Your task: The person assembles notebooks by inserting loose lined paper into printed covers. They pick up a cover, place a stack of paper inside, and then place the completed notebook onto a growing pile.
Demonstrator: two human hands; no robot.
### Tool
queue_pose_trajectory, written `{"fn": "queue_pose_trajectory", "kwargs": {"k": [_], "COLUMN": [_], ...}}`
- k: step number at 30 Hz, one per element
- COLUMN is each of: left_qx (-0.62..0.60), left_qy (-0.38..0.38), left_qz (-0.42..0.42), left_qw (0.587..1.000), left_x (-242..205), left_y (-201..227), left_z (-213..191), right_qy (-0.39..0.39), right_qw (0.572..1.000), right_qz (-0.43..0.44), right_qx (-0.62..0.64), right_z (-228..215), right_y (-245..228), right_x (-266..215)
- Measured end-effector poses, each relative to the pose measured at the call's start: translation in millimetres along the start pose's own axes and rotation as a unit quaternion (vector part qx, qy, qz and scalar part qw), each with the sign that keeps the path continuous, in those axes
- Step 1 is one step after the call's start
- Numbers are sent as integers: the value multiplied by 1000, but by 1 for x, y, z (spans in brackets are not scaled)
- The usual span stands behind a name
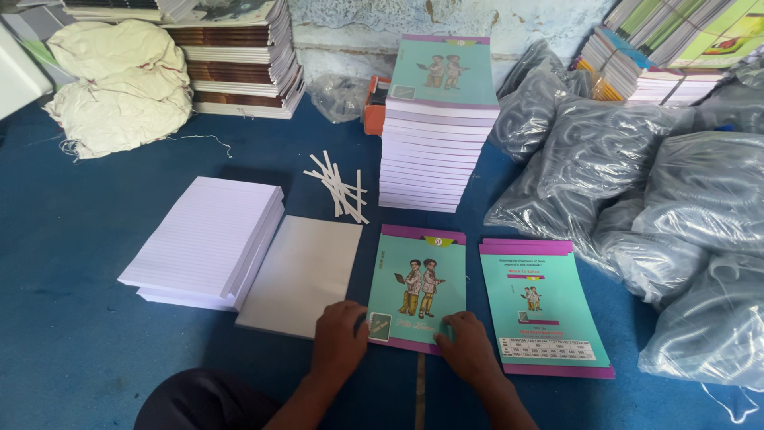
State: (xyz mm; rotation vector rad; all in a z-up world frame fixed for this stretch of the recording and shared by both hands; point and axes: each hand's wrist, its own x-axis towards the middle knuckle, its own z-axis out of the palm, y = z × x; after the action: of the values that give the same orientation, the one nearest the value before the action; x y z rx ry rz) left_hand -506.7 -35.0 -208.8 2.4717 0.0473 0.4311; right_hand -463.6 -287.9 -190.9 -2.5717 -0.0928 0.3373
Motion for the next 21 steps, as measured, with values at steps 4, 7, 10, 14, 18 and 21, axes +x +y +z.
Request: {"fn": "queue_pose_trajectory", "kwargs": {"k": [4, 7, 10, 14, 18, 21], "left_qx": [35, 85, 150, 267, 364, 395], "left_qy": [21, 1, -21, -7, -42, -51], "left_qz": [-33, -52, -83, -84, -164, -193], "left_qw": [999, 995, 985, 960, 916, 897], "left_x": [17, 38, 57, 82, 100, 105], "left_y": [-13, -29, -42, -58, -64, -67], "left_z": [-14, -34, -59, -107, -147, -164], "right_qy": [0, 7, 14, 21, 16, 11], "right_qw": [1000, 1000, 1000, 1000, 1000, 1000], "right_qz": [-1, -7, -17, -22, -8, 3], "right_qx": [-5, -1, -2, 2, 1, 1], "right_z": [1, 2, 2, 4, 2, 0], "right_y": [1, 2, 4, 7, 5, 3], "right_x": [0, 2, 5, 8, 10, 10]}}
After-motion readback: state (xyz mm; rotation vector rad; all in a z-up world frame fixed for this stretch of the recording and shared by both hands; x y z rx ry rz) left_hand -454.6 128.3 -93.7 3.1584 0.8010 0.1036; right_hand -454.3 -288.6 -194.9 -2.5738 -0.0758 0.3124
